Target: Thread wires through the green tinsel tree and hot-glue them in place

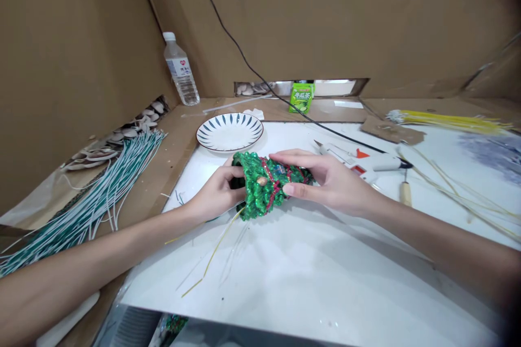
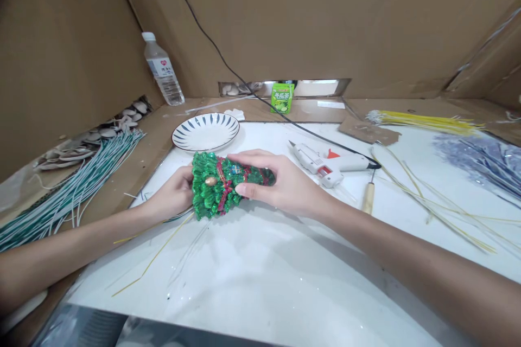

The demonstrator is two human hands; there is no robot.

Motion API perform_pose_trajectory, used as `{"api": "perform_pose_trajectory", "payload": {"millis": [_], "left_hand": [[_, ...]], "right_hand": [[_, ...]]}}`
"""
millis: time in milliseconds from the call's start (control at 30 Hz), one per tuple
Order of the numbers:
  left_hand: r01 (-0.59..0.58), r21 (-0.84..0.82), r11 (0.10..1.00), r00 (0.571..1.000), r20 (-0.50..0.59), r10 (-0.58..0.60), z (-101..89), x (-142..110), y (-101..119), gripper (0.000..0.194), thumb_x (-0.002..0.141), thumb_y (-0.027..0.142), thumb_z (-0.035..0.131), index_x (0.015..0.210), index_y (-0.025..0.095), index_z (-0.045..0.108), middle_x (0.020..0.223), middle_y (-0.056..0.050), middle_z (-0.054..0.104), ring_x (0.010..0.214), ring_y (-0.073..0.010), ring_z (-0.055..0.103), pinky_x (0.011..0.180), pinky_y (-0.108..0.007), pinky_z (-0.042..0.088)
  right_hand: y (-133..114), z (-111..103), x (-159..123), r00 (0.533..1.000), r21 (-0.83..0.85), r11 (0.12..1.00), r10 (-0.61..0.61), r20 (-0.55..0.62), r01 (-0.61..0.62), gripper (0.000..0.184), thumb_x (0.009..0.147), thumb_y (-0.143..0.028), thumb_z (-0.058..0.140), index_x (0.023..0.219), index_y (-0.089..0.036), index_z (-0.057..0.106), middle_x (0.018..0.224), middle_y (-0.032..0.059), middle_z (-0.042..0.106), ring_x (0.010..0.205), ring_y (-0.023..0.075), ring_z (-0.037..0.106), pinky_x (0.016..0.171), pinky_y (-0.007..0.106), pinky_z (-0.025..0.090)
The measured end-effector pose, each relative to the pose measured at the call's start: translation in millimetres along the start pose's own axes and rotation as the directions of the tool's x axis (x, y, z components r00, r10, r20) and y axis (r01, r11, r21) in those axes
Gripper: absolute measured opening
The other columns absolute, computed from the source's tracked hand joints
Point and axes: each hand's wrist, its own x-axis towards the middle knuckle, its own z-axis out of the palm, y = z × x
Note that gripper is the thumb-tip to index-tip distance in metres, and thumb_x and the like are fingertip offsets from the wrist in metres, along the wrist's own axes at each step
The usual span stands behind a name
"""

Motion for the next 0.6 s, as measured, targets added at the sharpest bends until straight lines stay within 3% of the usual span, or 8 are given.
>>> {"api": "perform_pose_trajectory", "payload": {"millis": [200, 333, 600], "left_hand": [[-0.008, 0.013, 1.0, 1.0, -0.015, 0.008, 0.7, -0.1, 1.4, 0.012, 0.071, 0.018, 0.065, 0.082, 0.018, 0.07, 0.106, -0.006, 0.065, 0.11, -0.024, 0.051, 0.084, -0.032, 0.044], [-0.008, 0.015, 1.0, 1.0, 0.008, 0.008, -0.2, -0.4, 0.5, 0.013, 0.072, 0.018, 0.065, 0.084, 0.017, 0.071, 0.101, -0.006, 0.067, 0.101, -0.022, 0.056, 0.081, -0.032, 0.045], [-0.009, -0.002, 1.0, 1.0, 0.01, 0.009, -0.7, 1.5, 1.4, 0.013, 0.071, 0.019, 0.066, 0.083, 0.017, 0.071, 0.094, -0.004, 0.069, 0.091, -0.0194, 0.059, 0.08, -0.029, 0.045]], "right_hand": [[-2.2, -0.2, -0.4, 1.0, -0.012, 1.0, 0.004, 0.0, -0.004, 0.051, 0.077, -0.037, 0.063, 0.126, -0.025, 0.053, 0.13, 0.0051, 0.051, 0.117, 0.0217, 0.048, 0.099, 0.038, 0.04], [-3.5, -1.2, -0.2, 1.0, -0.027, 1.0, -0.002, 0.01, 0.002, 0.051, 0.078, -0.036, 0.063, 0.126, -0.025, 0.053, 0.13, 0.0045, 0.05, 0.117, 0.0204, 0.048, 0.099, 0.036, 0.041], [-1.8, -5.3, -1.3, 0.997, 0.118, 0.993, -0.029, 0.07, 0.021, 0.046, 0.083, -0.033, 0.057, 0.129, -0.028, 0.05, 0.135, 0.0034, 0.045, 0.124, 0.0211, 0.042, 0.105, 0.037, 0.034]]}}
